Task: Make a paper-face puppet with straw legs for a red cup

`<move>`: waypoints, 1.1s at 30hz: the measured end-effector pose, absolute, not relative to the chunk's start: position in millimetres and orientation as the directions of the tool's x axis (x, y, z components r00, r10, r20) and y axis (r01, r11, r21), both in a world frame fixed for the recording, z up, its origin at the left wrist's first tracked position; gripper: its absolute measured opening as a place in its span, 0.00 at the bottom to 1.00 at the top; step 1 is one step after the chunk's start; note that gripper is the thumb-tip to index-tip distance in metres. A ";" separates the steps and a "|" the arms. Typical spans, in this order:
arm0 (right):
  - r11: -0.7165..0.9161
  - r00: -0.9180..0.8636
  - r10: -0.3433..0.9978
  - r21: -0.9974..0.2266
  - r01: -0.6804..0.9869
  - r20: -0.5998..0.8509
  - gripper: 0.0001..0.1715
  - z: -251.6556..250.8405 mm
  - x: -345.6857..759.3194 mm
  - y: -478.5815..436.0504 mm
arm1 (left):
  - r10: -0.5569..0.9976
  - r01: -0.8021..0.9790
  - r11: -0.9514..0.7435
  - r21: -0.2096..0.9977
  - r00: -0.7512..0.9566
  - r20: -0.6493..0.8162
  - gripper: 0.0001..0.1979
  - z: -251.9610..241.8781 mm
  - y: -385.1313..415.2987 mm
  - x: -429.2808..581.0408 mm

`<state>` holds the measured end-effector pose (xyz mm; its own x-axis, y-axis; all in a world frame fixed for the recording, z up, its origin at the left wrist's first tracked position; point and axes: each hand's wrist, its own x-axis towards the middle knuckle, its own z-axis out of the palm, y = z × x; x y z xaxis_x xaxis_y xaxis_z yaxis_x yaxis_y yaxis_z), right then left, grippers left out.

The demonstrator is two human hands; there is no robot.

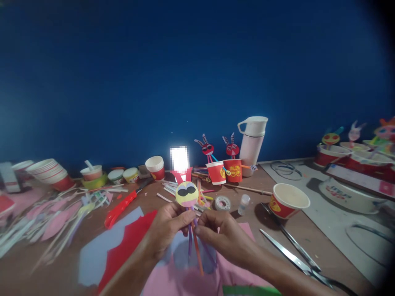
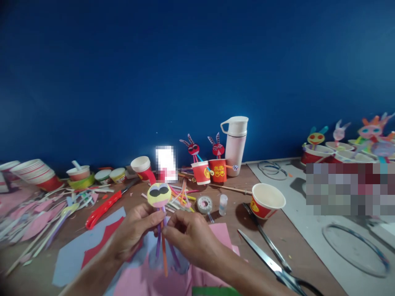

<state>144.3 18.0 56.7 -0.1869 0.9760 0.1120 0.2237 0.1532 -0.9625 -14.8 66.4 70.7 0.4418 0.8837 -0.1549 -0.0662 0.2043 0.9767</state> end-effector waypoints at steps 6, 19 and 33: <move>0.079 -0.219 0.975 -0.982 0.171 0.040 0.19 56.9 151.0 23.9 | 0.886 -0.079 0.222 0.972 0.433 -0.168 0.12 71.3 69.9 -15.7; 0.030 -0.195 0.981 -0.995 0.096 0.010 0.17 58.7 148.8 22.4 | 0.882 -0.075 0.211 0.975 0.445 -0.156 0.15 70.4 72.3 -16.1; 0.054 -0.146 0.989 -0.990 0.130 0.034 0.18 59.0 152.1 24.8 | 0.847 -0.058 0.232 0.971 0.504 -0.172 0.12 68.0 71.0 -15.0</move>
